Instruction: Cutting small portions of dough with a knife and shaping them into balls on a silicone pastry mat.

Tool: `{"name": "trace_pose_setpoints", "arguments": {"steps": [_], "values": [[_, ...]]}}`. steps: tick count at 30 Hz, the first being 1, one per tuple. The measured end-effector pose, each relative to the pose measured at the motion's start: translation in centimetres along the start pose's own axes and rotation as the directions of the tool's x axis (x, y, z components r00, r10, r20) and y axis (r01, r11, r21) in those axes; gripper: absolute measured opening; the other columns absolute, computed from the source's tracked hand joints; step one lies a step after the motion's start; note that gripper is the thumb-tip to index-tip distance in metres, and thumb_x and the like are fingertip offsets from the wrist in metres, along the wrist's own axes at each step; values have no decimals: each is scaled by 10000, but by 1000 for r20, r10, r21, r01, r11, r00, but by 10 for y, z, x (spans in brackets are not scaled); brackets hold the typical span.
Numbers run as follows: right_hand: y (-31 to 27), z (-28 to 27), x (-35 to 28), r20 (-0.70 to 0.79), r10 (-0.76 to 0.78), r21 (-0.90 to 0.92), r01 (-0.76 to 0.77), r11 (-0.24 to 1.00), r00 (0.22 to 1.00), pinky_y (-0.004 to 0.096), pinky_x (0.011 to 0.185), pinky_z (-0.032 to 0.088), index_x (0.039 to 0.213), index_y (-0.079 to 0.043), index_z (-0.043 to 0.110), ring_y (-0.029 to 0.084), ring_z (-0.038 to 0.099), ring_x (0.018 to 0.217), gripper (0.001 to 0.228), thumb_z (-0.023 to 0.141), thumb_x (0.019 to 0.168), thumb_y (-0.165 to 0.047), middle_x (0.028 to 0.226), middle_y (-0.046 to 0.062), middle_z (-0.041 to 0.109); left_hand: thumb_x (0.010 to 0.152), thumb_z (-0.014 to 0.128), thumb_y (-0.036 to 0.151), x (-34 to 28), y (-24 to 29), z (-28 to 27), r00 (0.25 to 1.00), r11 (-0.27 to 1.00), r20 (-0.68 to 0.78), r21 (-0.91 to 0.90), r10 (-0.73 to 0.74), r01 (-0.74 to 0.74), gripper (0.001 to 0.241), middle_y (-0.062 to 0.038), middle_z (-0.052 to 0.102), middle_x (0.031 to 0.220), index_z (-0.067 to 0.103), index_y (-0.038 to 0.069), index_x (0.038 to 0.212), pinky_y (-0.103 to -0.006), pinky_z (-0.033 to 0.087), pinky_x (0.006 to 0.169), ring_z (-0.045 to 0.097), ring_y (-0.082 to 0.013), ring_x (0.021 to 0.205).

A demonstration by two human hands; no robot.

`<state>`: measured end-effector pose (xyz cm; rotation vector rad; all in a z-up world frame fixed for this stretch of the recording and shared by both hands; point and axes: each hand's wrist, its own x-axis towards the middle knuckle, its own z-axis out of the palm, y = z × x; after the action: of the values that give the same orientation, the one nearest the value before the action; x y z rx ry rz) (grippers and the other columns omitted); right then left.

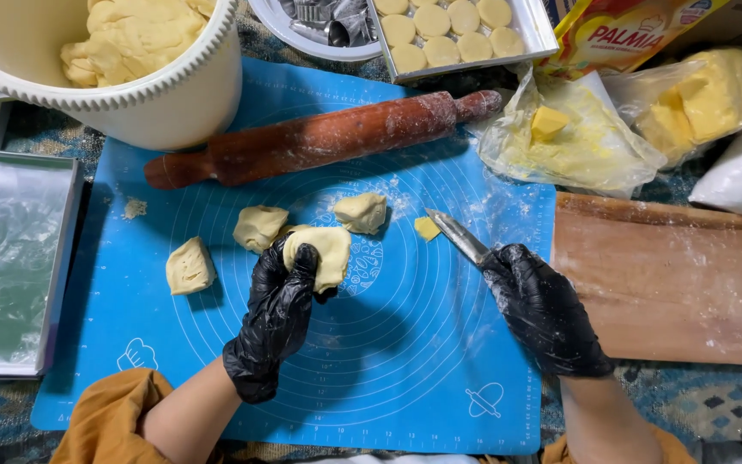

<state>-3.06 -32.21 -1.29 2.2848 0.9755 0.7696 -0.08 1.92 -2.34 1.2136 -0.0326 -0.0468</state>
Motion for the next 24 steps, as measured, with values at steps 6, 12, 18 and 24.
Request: {"name": "trace_pose_setpoints", "arguments": {"steps": [6, 12, 18, 24], "values": [[-7, 10, -17, 67, -11, -32, 13, 999, 998, 443, 1104, 503, 1482, -74, 595, 298, 599, 1342, 458, 694, 1040, -140, 1423, 152, 668, 1004, 573, 344, 4, 7, 8, 980, 978, -3, 61, -199, 199, 440, -71, 681, 963, 633, 63, 1337, -323, 585, 666, 682, -207, 808], [-7, 12, -9, 85, 90, 252, -109, 961, 992, 442, 912, 587, 1426, -104, 623, 348, 675, 1190, 432, 698, 1001, -85, 1344, 195, 664, 973, 622, 303, 3, -5, 6, 965, 965, -33, -40, -260, 258, 457, -79, 688, 1153, 634, 72, 1367, -357, 629, 789, 697, -248, 1004], [3, 3, 20, 172, 143, 572, -217, 791, 975, 424, 635, 607, 1266, -68, 682, 366, 721, 938, 340, 690, 944, 43, 1191, 181, 679, 989, 618, 290, 3, -2, 6, 972, 969, 5, 78, -234, 233, 309, -44, 693, 1022, 685, 97, 1221, -335, 603, 782, 679, -186, 926], [5, -5, 24, 144, 240, 733, -266, 626, 960, 446, 913, 637, 1285, -38, 709, 377, 733, 1098, 380, 761, 913, 18, 1278, 207, 712, 966, 623, 295, 3, -2, 10, 966, 963, -11, 76, -258, 258, 404, -75, 737, 1186, 665, 97, 1316, -352, 629, 884, 715, -215, 1097]]}}
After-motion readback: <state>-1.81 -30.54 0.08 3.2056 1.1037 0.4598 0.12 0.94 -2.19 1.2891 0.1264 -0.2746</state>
